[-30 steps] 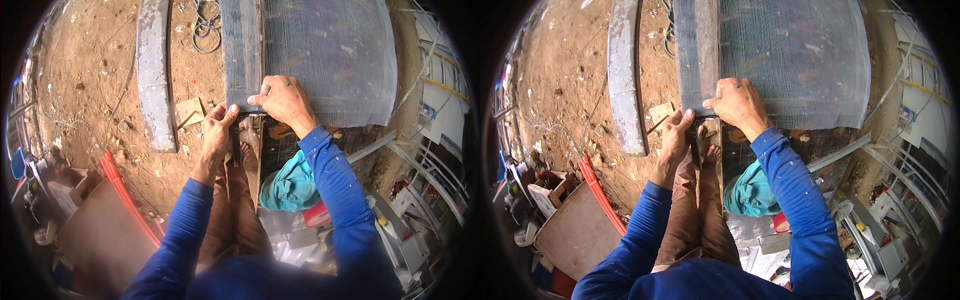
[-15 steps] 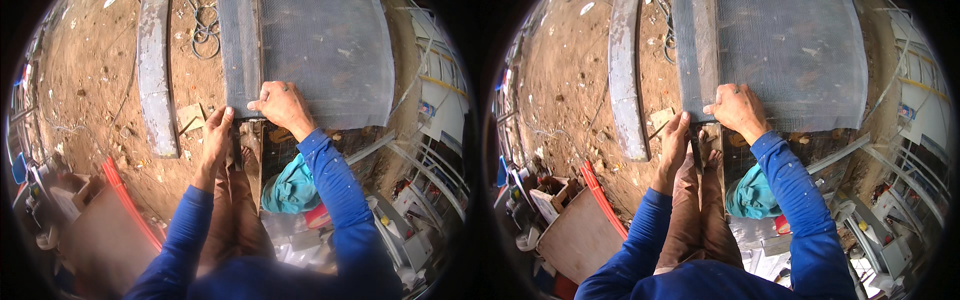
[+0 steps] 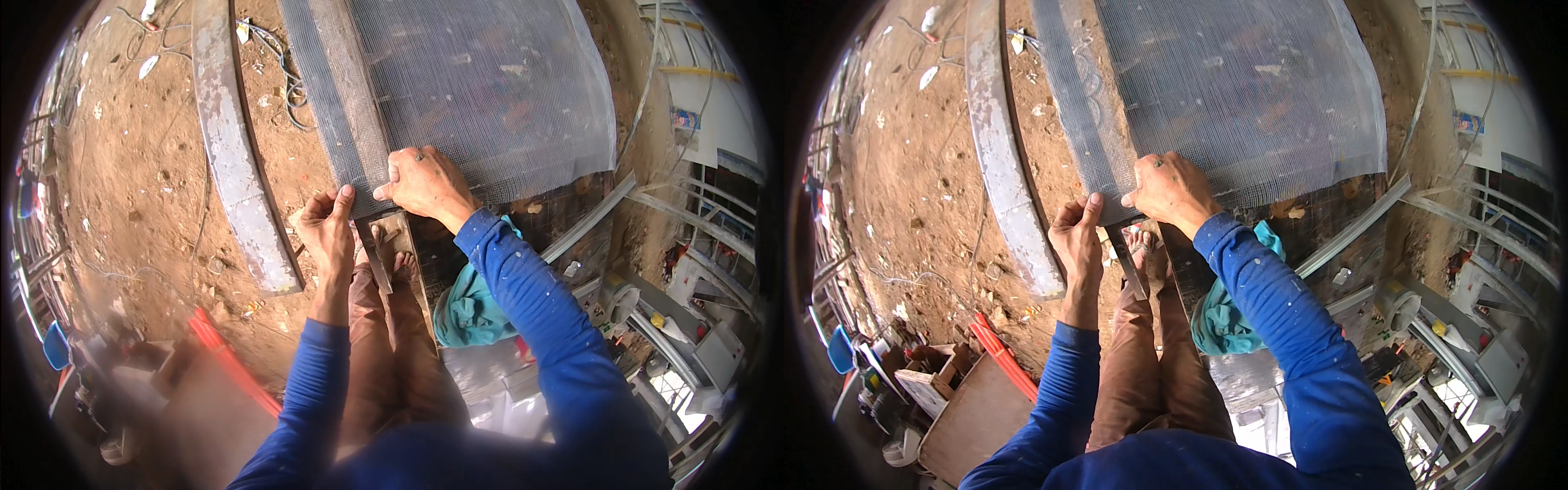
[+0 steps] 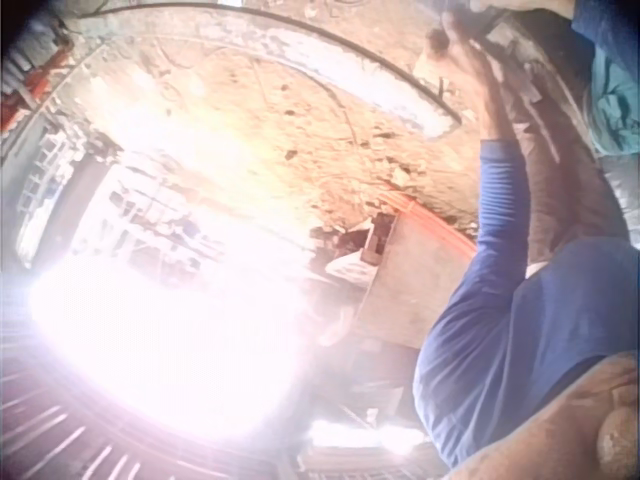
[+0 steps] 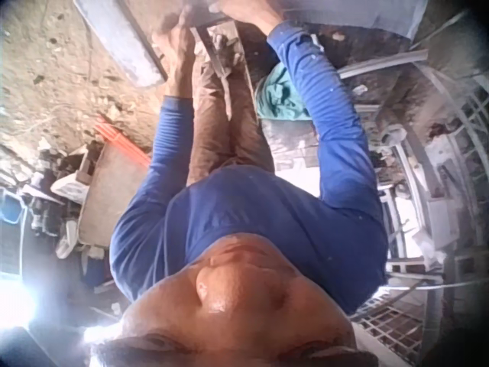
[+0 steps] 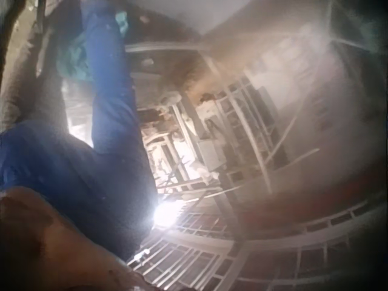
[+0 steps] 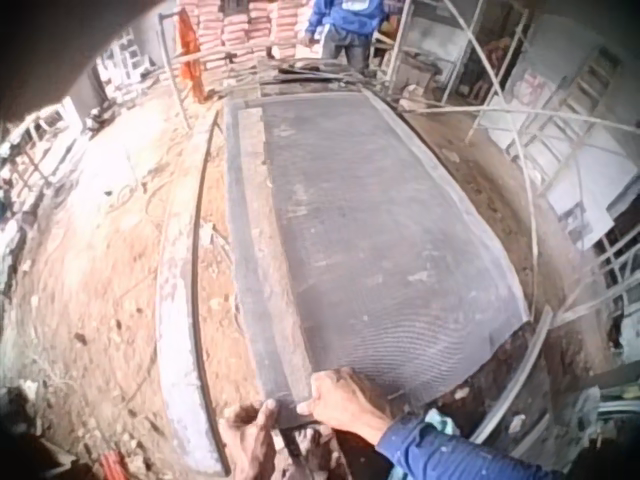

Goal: The person is assembling a window screen by hand, attaching a mesh screen to a metal frame. They fold the edges of the mesh over the frame and press it into the groove to secure it. Another person assists by holding the frame steady.

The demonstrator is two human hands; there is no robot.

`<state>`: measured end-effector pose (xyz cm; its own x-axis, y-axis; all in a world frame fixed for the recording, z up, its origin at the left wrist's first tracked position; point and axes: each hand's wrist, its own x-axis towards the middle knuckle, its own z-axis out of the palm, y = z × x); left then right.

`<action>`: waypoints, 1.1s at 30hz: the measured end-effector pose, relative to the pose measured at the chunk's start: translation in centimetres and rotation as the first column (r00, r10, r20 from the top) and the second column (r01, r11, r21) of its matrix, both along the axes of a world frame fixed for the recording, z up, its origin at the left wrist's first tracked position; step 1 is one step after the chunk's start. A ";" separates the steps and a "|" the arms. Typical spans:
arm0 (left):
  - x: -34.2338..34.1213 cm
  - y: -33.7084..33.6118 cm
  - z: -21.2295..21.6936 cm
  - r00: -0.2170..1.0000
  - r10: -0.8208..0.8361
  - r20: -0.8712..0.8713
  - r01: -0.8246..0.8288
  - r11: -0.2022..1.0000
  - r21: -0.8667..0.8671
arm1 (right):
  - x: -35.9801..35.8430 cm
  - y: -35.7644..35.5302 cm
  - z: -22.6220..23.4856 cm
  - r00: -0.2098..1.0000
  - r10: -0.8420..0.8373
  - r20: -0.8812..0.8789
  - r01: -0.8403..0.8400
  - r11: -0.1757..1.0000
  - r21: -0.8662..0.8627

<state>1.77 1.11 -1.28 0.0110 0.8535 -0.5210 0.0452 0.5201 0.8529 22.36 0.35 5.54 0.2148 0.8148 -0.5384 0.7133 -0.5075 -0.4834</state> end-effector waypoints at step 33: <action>-0.6 -0.3 -1.5 0.986 -0.140 -0.094 0.152 0.979 0.137 | 5.2 -10.8 2.8 0.892 0.175 0.416 -0.362 0.829 0.426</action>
